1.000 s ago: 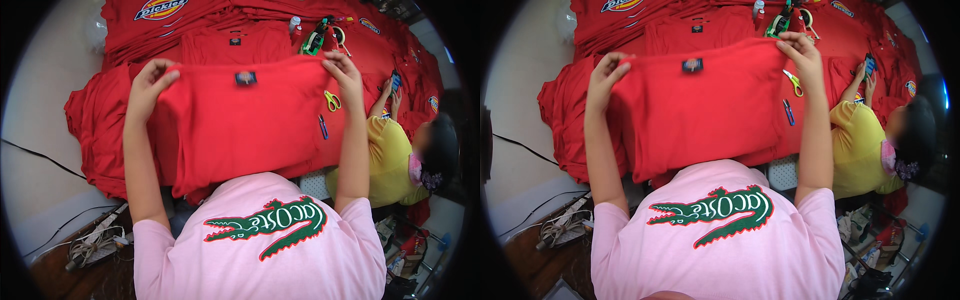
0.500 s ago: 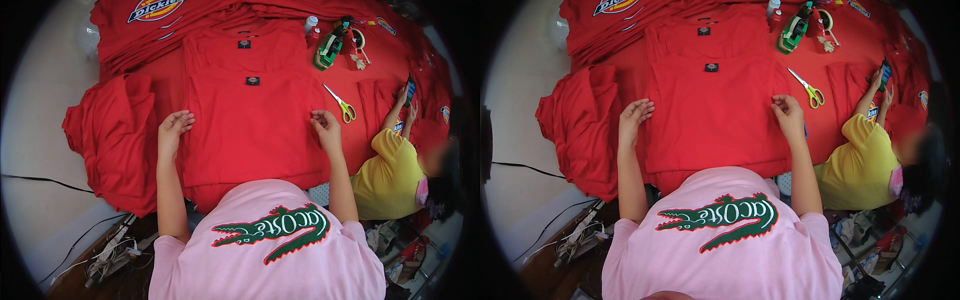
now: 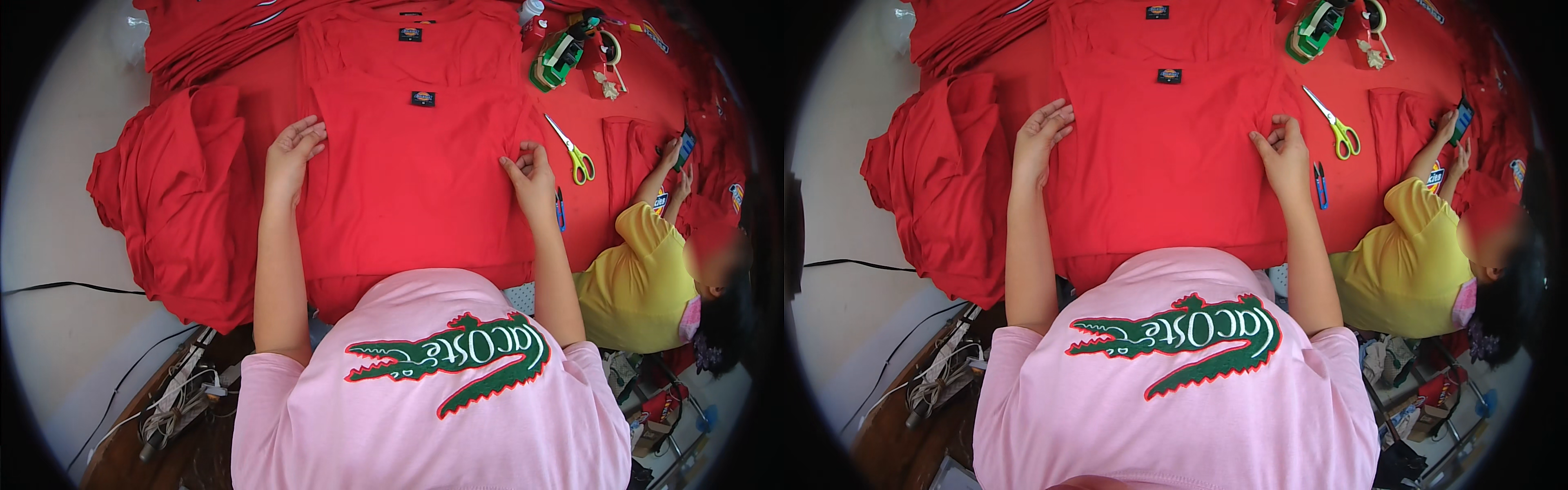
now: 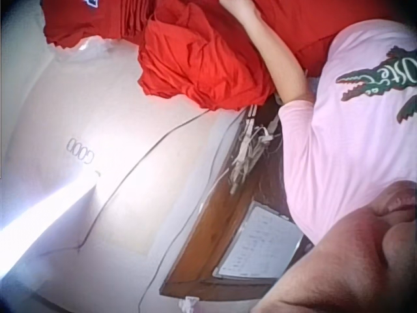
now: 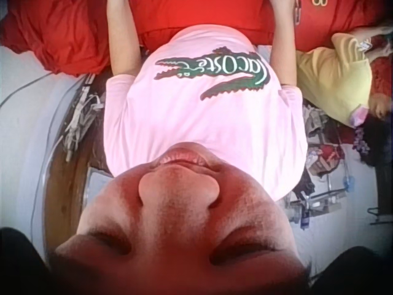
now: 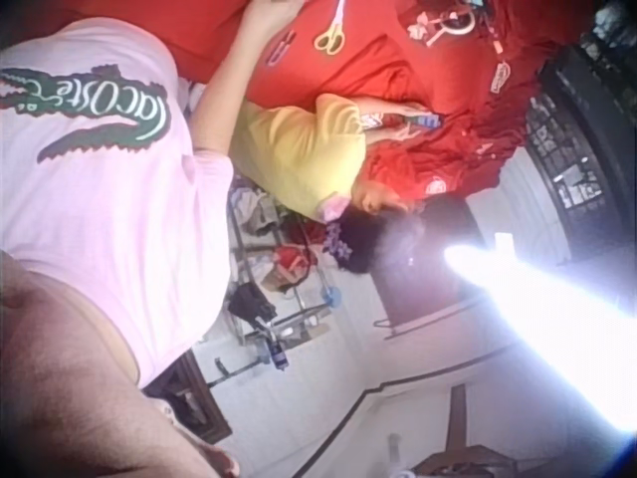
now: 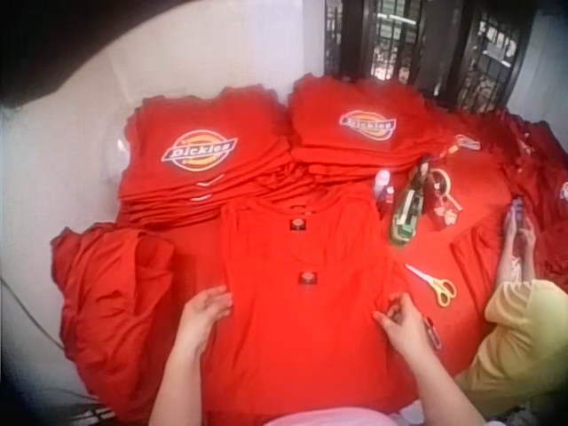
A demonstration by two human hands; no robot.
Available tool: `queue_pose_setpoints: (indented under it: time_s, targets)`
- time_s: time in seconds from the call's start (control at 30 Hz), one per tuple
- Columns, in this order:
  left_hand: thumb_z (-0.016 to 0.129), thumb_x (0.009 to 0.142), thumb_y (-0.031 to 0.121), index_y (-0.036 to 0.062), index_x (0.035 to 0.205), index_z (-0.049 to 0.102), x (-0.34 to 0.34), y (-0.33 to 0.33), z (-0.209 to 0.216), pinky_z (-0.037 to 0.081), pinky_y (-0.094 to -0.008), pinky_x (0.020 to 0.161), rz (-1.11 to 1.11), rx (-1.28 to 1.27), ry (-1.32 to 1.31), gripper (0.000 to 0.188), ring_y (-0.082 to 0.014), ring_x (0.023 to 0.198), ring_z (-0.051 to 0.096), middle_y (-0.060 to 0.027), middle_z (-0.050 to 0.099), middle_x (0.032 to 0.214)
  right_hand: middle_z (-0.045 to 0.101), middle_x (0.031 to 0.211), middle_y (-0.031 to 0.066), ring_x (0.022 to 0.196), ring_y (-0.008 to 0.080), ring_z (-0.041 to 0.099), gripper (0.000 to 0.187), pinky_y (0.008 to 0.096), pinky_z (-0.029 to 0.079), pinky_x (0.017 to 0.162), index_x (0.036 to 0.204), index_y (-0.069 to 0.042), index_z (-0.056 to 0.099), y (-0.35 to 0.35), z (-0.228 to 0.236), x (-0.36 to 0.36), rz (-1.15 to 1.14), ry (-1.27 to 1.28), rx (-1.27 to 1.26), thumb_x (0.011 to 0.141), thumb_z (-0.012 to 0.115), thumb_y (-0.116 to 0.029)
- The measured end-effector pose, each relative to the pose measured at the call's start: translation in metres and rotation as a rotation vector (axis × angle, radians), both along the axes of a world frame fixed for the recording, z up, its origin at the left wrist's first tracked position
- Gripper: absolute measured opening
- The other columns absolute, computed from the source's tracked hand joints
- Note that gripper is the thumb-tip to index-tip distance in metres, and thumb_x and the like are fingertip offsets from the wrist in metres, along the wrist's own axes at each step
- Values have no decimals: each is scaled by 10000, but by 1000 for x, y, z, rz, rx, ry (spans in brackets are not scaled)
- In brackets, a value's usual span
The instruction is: The person picks up several red tank tops one at a time, spreads them out to check for defects, and uses shears to trim loose threads before folding them and placing them on a stack.
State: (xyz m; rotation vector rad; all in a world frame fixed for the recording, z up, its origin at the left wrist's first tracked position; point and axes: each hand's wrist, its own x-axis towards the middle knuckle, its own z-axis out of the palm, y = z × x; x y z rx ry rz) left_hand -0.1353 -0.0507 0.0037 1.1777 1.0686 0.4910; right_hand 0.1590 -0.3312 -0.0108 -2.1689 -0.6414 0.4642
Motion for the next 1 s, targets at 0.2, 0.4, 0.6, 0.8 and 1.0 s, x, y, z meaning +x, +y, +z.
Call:
queue_pose_setpoints:
  time_s: [0.2, 0.4, 0.6, 0.8, 1.0]
  targets:
    - [762, 957, 180, -53, 1411, 564, -13, -25, -8, 505, -224, 833, -125, -78, 88, 547, -70, 834, 594, -7, 708, 994, 572, 723, 11, 671, 87, 521, 193, 279, 466, 634, 971, 14, 630, -31, -13, 1, 126, 156, 31, 929, 777, -104]
    - [791, 919, 55, -80, 1461, 492, -27, -61, -5, 518, -274, 1005, -46, -141, -100, 634, -134, 1095, 691, -100, 762, 1098, 569, 690, 7, 662, 88, 517, 192, 277, 448, 618, 873, -3, 616, -53, -11, -6, 87, 197, -65, 968, 735, -121]
    - [781, 934, 71, -76, 1397, 554, -58, -61, -22, 533, -246, 846, -139, 11, 172, 536, -115, 908, 678, -67, 732, 1023, 564, 692, -24, 656, 59, 505, 174, 249, 421, 596, 921, -29, 623, -57, -1, -7, 37, 359, -17, 999, 718, -151]
    - [699, 1027, 297, -21, 1222, 698, -90, -69, -14, 458, -202, 707, -117, -138, 216, 373, -50, 760, 558, 23, 650, 857, 592, 739, -45, 695, 36, 513, 167, 210, 403, 631, 980, -27, 636, -91, -16, -8, 63, 497, 67, 981, 750, -149]
    - [682, 1039, 284, -1, 1151, 732, -132, -87, -23, 473, -211, 790, -155, -66, 303, 311, -61, 829, 587, -3, 701, 921, 714, 1015, 98, 928, 154, 618, 557, 303, 515, 847, 1192, 103, 646, -134, -17, -8, 139, 349, -162, 850, 889, -263]
